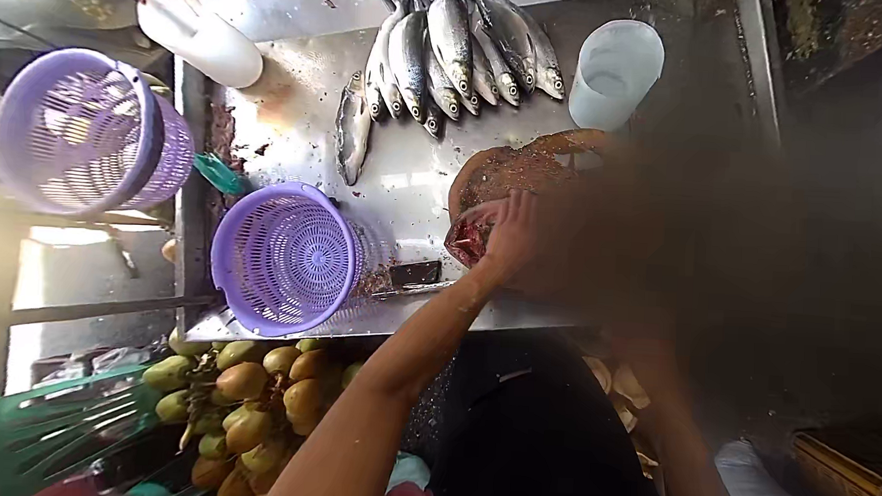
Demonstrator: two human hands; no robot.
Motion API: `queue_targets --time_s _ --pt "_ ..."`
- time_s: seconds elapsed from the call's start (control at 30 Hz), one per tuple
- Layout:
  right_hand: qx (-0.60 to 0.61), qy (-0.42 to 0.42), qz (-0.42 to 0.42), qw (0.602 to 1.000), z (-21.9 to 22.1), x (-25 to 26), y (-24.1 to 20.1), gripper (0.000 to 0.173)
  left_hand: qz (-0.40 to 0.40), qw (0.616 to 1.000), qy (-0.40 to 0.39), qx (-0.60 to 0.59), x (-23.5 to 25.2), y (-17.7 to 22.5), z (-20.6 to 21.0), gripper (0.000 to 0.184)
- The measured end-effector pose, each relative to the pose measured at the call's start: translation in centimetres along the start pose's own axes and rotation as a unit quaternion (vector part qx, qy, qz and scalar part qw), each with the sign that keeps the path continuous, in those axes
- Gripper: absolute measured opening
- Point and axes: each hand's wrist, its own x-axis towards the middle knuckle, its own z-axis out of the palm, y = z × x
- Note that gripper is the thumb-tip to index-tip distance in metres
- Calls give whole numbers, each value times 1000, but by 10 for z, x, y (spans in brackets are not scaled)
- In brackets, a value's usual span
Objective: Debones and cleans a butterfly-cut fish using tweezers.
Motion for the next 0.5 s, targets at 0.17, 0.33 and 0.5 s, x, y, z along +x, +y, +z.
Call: queue_targets --time_s 0.17,0.33,0.5 --pt "-17 15 10 1000 -6 -4 0 52 86 996 3 -3 27 44 23 80" --pt "-6 16 7 1000 -9 -9 4 51 6 1000 -17 22 10 -36 -7 55" --pt "14 -1 5 1000 -3 -2 16 49 -45 998 42 16 -12 -108 -30 35"
